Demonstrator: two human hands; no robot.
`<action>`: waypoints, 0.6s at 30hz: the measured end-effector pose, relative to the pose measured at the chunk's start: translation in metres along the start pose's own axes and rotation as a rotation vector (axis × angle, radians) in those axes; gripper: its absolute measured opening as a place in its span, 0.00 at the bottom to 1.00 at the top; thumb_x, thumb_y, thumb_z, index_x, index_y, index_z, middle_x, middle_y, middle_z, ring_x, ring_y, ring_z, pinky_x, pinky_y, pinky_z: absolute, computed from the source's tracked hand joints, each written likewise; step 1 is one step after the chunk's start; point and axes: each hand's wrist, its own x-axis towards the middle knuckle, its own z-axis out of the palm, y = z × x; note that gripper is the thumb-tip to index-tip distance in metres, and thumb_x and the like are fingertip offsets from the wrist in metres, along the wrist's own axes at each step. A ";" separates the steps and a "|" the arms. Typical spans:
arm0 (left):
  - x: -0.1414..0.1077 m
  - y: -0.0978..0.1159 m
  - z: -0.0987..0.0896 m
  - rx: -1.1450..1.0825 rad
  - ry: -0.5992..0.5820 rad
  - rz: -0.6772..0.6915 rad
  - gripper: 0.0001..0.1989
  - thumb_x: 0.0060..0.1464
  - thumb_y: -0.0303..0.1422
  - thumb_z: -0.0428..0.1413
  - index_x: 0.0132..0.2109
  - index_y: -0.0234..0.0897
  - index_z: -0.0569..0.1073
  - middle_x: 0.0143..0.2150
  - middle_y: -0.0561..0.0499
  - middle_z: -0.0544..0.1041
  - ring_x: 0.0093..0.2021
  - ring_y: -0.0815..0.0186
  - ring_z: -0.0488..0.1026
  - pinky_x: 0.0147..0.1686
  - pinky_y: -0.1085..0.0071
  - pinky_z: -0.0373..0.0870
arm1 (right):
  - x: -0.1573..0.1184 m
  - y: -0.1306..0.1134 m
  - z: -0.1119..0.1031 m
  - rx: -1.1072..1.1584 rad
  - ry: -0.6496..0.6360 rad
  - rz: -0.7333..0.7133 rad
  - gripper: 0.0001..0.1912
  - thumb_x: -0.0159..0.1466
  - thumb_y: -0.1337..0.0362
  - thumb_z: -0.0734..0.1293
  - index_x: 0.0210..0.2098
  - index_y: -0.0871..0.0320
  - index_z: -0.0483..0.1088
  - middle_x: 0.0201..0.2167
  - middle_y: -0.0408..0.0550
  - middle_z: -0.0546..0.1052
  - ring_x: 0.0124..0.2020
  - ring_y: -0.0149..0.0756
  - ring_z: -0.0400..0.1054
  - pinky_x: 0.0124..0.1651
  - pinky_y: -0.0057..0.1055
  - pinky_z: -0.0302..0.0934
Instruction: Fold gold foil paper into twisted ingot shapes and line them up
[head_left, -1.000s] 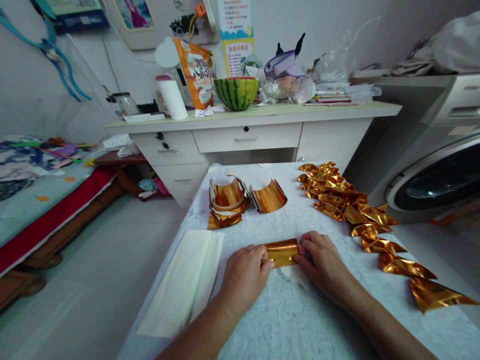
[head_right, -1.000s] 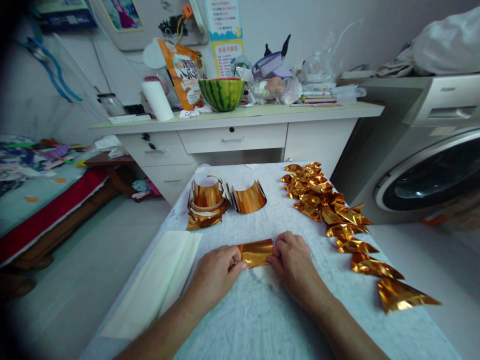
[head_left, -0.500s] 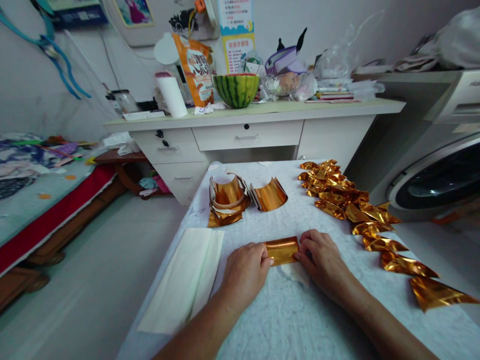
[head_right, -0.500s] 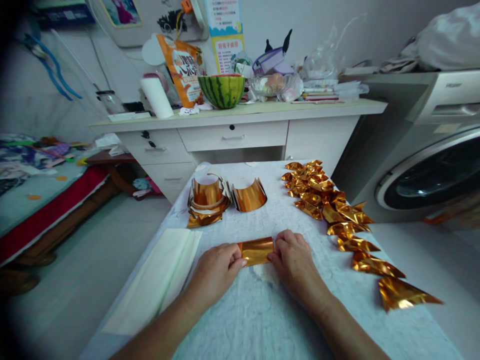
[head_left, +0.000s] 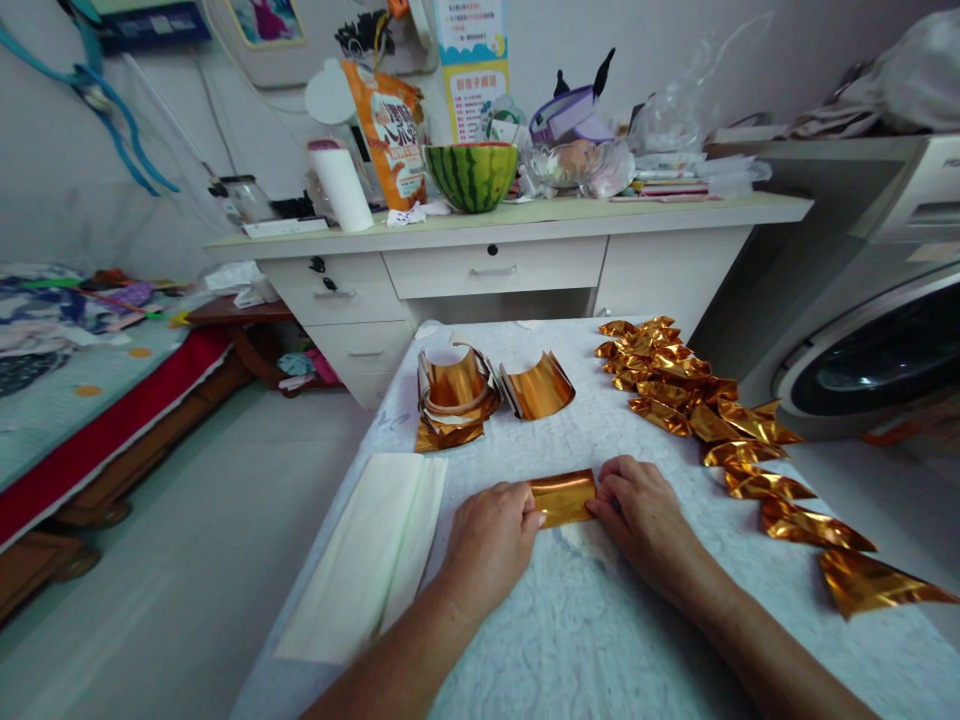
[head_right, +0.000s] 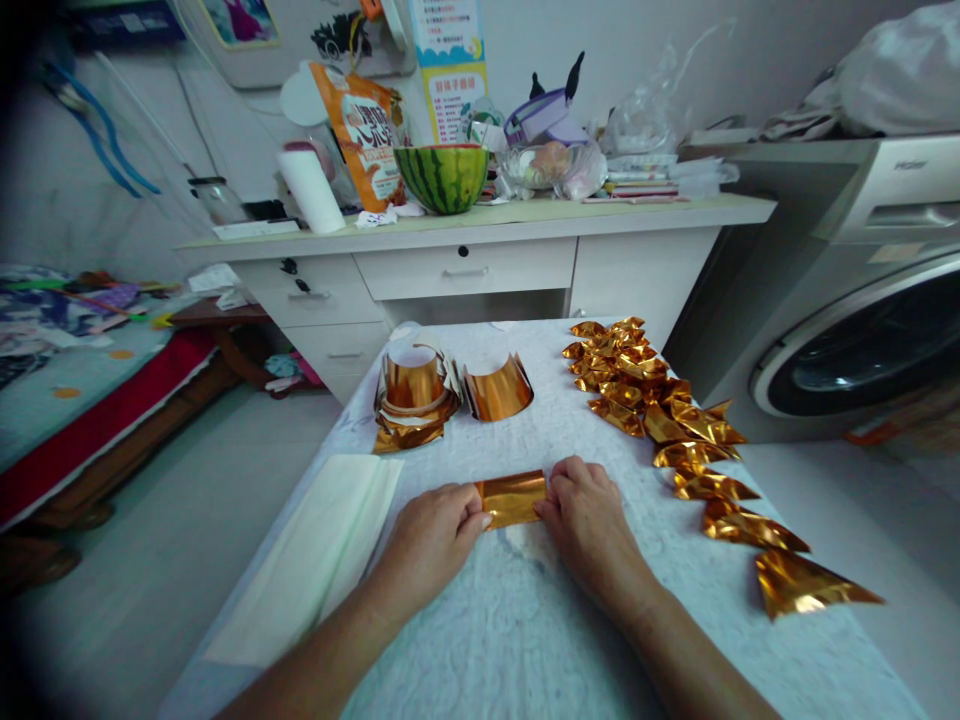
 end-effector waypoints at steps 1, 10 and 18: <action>0.000 0.000 0.000 0.000 0.003 0.003 0.06 0.59 0.33 0.54 0.33 0.38 0.71 0.33 0.53 0.77 0.33 0.65 0.72 0.32 0.71 0.57 | 0.000 0.000 0.000 -0.003 0.000 0.001 0.09 0.64 0.64 0.65 0.27 0.56 0.69 0.38 0.50 0.72 0.38 0.41 0.64 0.43 0.38 0.59; 0.000 0.000 0.002 0.005 0.011 -0.001 0.07 0.58 0.32 0.54 0.31 0.38 0.70 0.31 0.54 0.76 0.32 0.66 0.71 0.31 0.71 0.55 | 0.000 -0.003 -0.003 0.018 -0.014 0.025 0.08 0.63 0.65 0.65 0.27 0.57 0.69 0.38 0.50 0.72 0.38 0.41 0.63 0.42 0.38 0.58; 0.000 0.001 0.000 -0.021 0.008 -0.007 0.04 0.57 0.31 0.55 0.34 0.39 0.68 0.32 0.55 0.75 0.32 0.67 0.71 0.32 0.71 0.57 | -0.001 -0.003 -0.002 0.040 0.017 0.036 0.05 0.61 0.67 0.66 0.29 0.56 0.66 0.35 0.49 0.71 0.37 0.42 0.62 0.39 0.36 0.56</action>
